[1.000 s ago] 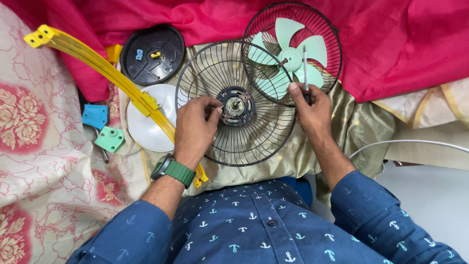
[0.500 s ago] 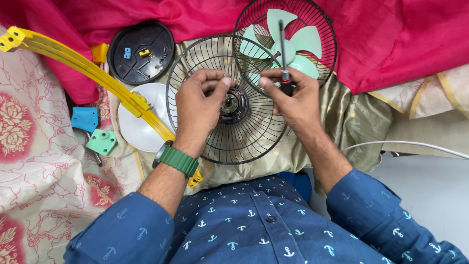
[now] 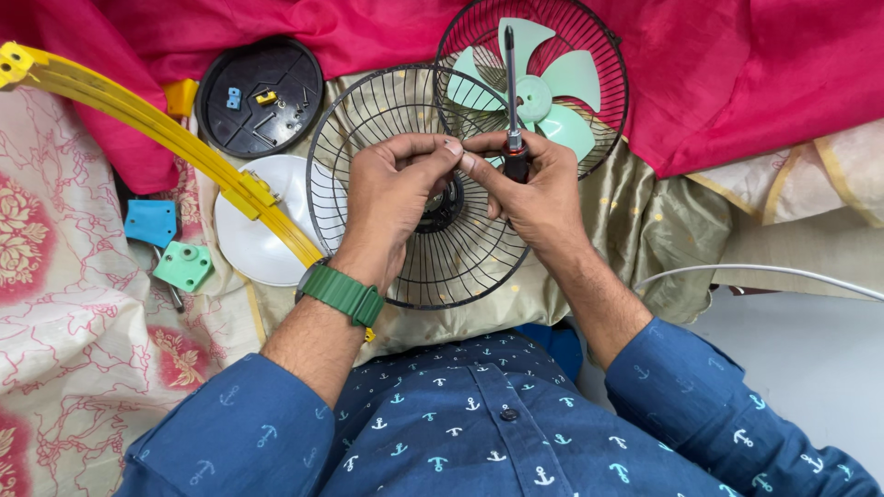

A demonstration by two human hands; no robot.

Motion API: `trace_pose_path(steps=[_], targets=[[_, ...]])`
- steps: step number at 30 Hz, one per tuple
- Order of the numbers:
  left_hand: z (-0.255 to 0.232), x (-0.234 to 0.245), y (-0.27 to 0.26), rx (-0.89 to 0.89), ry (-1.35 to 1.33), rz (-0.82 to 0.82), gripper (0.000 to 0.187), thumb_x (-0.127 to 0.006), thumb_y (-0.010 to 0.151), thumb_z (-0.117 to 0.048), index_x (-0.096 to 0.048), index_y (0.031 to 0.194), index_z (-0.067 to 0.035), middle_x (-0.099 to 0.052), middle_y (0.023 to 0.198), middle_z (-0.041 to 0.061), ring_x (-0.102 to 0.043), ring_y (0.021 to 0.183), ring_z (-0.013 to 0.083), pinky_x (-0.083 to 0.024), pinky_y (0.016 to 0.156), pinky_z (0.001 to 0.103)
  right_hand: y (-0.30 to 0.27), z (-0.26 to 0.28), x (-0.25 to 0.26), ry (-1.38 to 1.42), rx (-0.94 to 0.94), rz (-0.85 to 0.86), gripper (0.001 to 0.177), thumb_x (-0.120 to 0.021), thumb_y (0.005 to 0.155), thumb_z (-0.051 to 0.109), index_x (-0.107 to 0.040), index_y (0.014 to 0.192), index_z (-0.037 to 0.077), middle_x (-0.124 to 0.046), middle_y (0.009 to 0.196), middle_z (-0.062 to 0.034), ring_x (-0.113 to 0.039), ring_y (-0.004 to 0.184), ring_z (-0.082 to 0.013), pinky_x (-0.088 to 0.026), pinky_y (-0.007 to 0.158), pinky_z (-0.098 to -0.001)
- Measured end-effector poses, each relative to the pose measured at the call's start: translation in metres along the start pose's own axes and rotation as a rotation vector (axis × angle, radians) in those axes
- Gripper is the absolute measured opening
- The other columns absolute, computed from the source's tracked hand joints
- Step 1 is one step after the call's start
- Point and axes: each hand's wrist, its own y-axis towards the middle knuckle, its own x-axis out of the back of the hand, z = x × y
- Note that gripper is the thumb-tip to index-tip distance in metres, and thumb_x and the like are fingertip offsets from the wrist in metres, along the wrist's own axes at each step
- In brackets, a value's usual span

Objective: The person uses a screwdriver to tighten screws on a fan motor and then places the motor into the fan cage. The person continues to secure the motor within the cage using the screwdriver.

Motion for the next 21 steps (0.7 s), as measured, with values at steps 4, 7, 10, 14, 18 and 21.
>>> trace_pose_path(steps=[4,7,10,14,18,21], targets=[[-0.001,0.016,0.003,-0.292,0.335,-0.13,0.028,-0.079,0.087,-0.02,-0.076,0.11,-0.005,-0.075,0.086,-0.002,-0.068,0.073,0.0069,-0.055,0.066,0.022,0.002,-0.007,0.006,-0.038,-0.016,-0.031,0.02,-0.079,0.093,0.012,-0.075,0.108,0.0,-0.067,0.073,0.0009,-0.057,0.051,-0.0023,-0.043,0.044,-0.0183],[-0.001,0.046,0.0,-0.637,0.874,-0.423,0.035,-0.084,0.086,-0.014,-0.072,0.118,-0.003,-0.072,0.105,0.01,-0.068,0.097,0.0251,-0.052,0.089,0.042,0.004,-0.011,0.015,-0.119,-0.035,-0.033,0.02,-0.079,0.092,0.011,-0.075,0.107,-0.001,-0.072,0.079,-0.0005,-0.058,0.052,-0.0025,-0.046,0.046,-0.0195],[0.01,0.069,-0.005,-0.736,0.96,-0.486,0.053,-0.083,0.079,-0.01,-0.062,0.125,0.005,-0.06,0.117,0.023,-0.056,0.11,0.0418,-0.045,0.097,0.05,0.007,-0.015,0.022,-0.216,-0.046,-0.013,0.021,-0.078,0.09,0.009,-0.074,0.108,-0.002,-0.075,0.085,-0.0014,-0.059,0.053,-0.0031,-0.047,0.048,-0.0206],[0.029,0.089,0.006,-0.649,0.979,-0.417,0.046,-0.077,0.085,-0.007,-0.06,0.125,0.008,-0.066,0.109,0.026,-0.066,0.098,0.0424,-0.052,0.089,0.049,0.009,-0.021,0.02,-0.289,-0.039,-0.002,0.02,-0.077,0.091,0.009,-0.075,0.108,-0.001,-0.073,0.083,-0.0018,-0.059,0.053,-0.0039,-0.048,0.048,-0.0216],[0.043,0.097,0.023,-0.479,0.891,-0.346,0.032,-0.071,0.096,-0.011,-0.062,0.12,0.008,-0.072,0.095,0.025,-0.073,0.084,0.0386,-0.056,0.079,0.048,0.009,-0.023,0.016,-0.446,0.014,0.001,0.017,-0.077,0.092,0.009,-0.077,0.107,0.002,-0.071,0.072,-0.0019,-0.062,0.053,-0.0042,-0.049,0.049,-0.0221],[0.05,0.098,0.027,-0.478,0.882,-0.378,0.023,-0.066,0.1,-0.011,-0.066,0.115,0.006,-0.073,0.091,0.025,-0.072,0.084,0.0407,-0.054,0.077,0.05,0.012,-0.023,0.012,-0.473,0.009,-0.002,0.016,-0.077,0.091,0.008,-0.076,0.105,0.002,-0.07,0.07,-0.0021,-0.063,0.052,-0.0048,-0.049,0.049,-0.0227]])
